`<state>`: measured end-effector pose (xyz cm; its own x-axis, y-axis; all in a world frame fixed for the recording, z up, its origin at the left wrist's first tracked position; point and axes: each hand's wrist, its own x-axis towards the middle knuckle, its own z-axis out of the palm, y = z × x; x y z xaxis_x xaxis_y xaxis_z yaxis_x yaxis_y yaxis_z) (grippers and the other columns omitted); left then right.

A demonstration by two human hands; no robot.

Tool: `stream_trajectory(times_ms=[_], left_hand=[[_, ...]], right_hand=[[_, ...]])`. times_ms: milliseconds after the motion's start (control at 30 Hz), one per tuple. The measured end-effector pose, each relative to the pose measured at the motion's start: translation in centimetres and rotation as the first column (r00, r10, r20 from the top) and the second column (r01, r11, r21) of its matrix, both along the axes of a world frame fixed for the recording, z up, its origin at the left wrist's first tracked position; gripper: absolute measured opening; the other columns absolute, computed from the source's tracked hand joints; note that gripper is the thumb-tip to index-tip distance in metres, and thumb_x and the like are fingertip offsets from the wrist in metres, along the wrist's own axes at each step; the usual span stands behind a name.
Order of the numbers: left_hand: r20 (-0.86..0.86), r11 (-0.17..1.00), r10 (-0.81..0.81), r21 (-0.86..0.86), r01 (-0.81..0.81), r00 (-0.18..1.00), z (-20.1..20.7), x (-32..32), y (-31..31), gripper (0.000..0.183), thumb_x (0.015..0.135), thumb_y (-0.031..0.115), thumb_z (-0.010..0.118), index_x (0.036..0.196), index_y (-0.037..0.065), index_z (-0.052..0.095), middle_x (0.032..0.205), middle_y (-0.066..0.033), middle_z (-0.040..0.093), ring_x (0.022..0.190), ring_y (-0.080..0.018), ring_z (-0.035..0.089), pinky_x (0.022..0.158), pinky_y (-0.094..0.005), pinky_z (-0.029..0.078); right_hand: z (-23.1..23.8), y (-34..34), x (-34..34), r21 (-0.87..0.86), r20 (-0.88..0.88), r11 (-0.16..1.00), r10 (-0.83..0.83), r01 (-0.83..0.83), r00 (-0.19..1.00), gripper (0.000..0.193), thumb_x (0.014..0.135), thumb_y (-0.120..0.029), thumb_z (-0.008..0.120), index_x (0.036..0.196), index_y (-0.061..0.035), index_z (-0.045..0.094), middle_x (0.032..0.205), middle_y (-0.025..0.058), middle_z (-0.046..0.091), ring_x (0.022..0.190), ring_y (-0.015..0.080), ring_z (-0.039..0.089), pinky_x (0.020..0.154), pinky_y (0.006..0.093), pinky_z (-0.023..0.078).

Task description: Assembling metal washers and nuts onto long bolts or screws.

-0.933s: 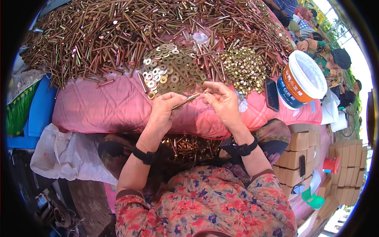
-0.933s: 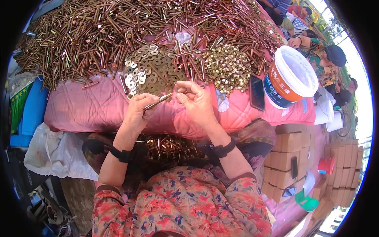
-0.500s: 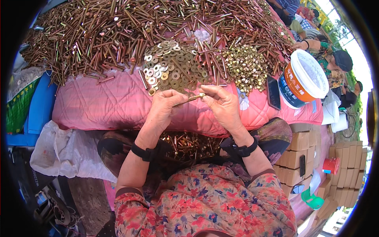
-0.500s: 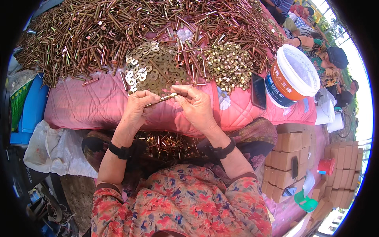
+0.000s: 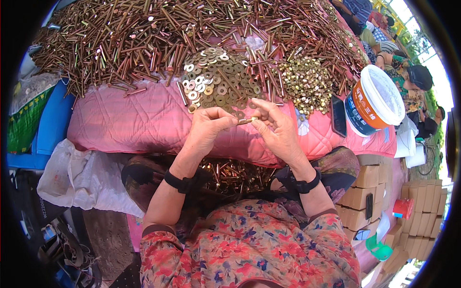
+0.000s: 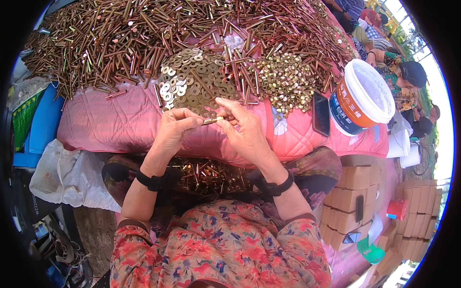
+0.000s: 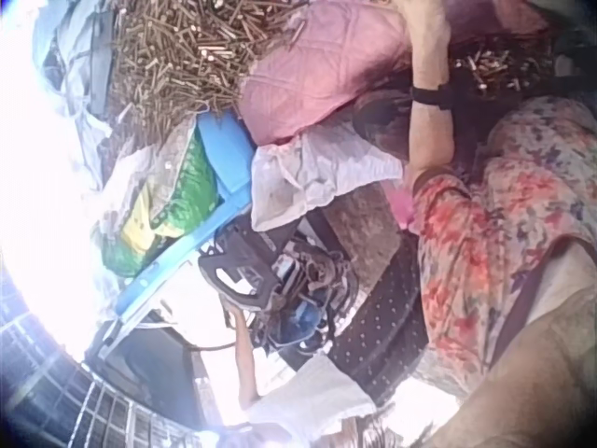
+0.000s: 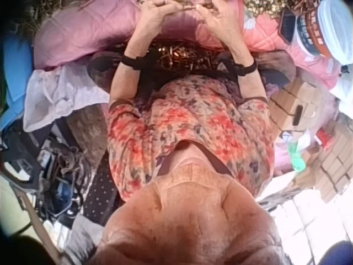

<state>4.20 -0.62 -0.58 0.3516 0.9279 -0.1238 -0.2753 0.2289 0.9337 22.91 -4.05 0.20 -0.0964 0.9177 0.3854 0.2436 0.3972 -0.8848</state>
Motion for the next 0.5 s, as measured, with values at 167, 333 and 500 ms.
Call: stream_trajectory(times_ms=[167,333,500], left_hand=[[0.021,0.999,-0.033,-0.029,0.034,0.999,-0.4,-0.2,0.1,0.003,0.073,0.004,0.067,0.073,0.001,0.066,0.067,-0.0012,0.063,0.061,-0.0046,0.053,0.058,-0.0194,0.040],[-0.025,0.999,-0.050,-0.014,0.049,0.998,-0.4,-0.2,0.1,0.002,0.073,0.004,0.067,0.073,0.001,0.067,0.067,-0.0008,0.063,0.060,-0.0044,0.052,0.057,-0.0188,0.040],[0.031,0.996,-0.016,-0.092,0.019,0.999,-0.8,-0.3,-0.1,0.002,0.074,0.002,0.066,0.076,0.002,0.067,0.067,0.0005,0.062,0.057,-0.0032,0.052,0.053,-0.0164,0.037]], right_hand=[[0.6,-0.1,-0.4,-0.251,-0.335,0.956,0.061,-0.151,0.940,0.039,0.089,-0.008,0.058,0.126,-0.0040,0.047,0.085,0.0039,0.059,0.071,0.0094,0.057,0.067,0.0218,0.048],[0.2,-0.1,-0.2,-0.085,-0.030,0.996,0.015,-0.017,0.999,0.042,0.088,-0.008,0.059,0.127,-0.0025,0.045,0.081,0.0038,0.060,0.067,0.0082,0.055,0.063,0.0225,0.048],[0.8,-0.3,-0.3,0.092,0.146,0.995,-0.037,0.023,0.989,0.044,0.087,-0.009,0.060,0.128,-0.0027,0.045,0.072,0.0050,0.059,0.062,0.0103,0.054,0.058,0.0221,0.045]])
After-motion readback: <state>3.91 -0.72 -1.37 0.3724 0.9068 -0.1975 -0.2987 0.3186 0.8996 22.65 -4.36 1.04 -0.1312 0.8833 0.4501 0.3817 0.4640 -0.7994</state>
